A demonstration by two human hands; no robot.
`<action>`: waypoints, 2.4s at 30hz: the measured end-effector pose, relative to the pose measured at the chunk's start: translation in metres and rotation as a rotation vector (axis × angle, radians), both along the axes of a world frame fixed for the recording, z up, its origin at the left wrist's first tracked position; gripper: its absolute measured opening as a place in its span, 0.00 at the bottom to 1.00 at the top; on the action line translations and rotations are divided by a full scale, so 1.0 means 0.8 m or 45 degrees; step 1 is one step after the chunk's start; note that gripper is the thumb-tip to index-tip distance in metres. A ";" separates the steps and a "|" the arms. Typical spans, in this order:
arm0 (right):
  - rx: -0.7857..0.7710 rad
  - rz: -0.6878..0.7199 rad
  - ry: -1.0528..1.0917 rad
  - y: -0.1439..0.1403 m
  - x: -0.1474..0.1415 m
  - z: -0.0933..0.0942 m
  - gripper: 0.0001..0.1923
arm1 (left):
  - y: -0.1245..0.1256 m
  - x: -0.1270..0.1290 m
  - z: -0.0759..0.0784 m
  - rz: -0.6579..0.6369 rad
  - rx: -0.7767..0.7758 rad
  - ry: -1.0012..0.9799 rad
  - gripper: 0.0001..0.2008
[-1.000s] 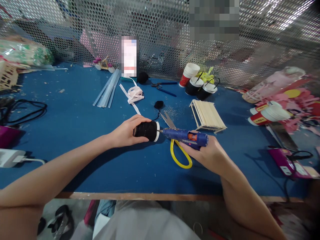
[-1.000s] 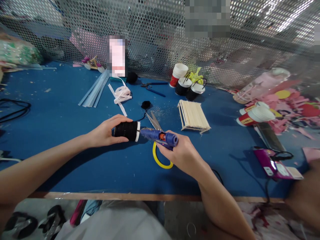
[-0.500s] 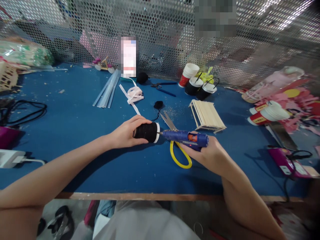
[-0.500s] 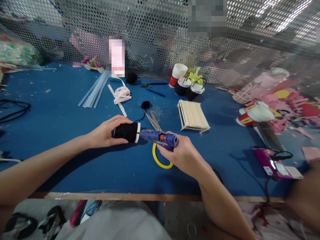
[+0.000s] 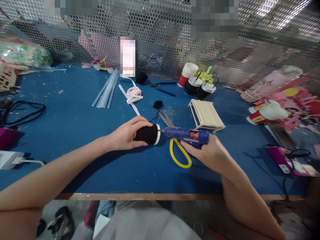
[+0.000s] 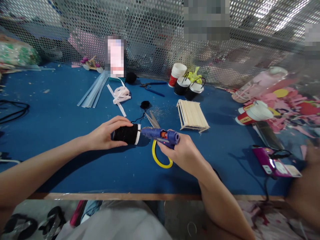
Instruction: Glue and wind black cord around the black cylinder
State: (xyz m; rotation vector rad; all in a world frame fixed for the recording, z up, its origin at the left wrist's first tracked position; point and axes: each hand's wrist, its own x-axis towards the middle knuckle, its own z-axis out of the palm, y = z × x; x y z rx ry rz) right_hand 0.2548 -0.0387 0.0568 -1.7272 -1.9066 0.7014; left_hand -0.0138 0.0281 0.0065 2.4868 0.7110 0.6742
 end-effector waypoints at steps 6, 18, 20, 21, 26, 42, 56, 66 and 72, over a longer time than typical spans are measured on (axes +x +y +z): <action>0.044 0.041 -0.024 -0.001 -0.004 0.014 0.07 | -0.001 0.000 0.001 -0.017 0.039 -0.005 0.26; 0.042 0.048 0.004 0.001 0.006 -0.001 0.10 | -0.005 0.003 0.006 -0.073 0.107 0.047 0.23; 0.053 0.051 0.018 -0.002 0.004 0.006 0.09 | -0.005 0.003 0.006 -0.070 0.107 0.048 0.23; 0.053 0.050 0.018 -0.002 0.003 0.008 0.08 | -0.005 0.003 0.005 -0.071 0.110 0.049 0.23; -0.011 0.052 0.010 0.005 0.003 0.001 0.11 | -0.006 0.002 0.005 -0.096 0.157 0.066 0.22; -0.048 0.048 -0.028 0.012 0.003 -0.005 0.14 | -0.006 0.003 0.004 -0.104 0.200 0.083 0.22; -0.042 0.056 -0.010 0.010 0.004 -0.006 0.14 | -0.005 0.002 0.003 -0.101 0.156 0.063 0.22; -0.026 0.069 0.039 0.000 0.001 0.004 0.09 | -0.003 0.001 0.003 -0.040 0.026 0.009 0.25; -0.098 0.011 0.036 -0.002 0.002 0.003 0.10 | 0.001 0.000 -0.001 0.005 -0.026 -0.026 0.27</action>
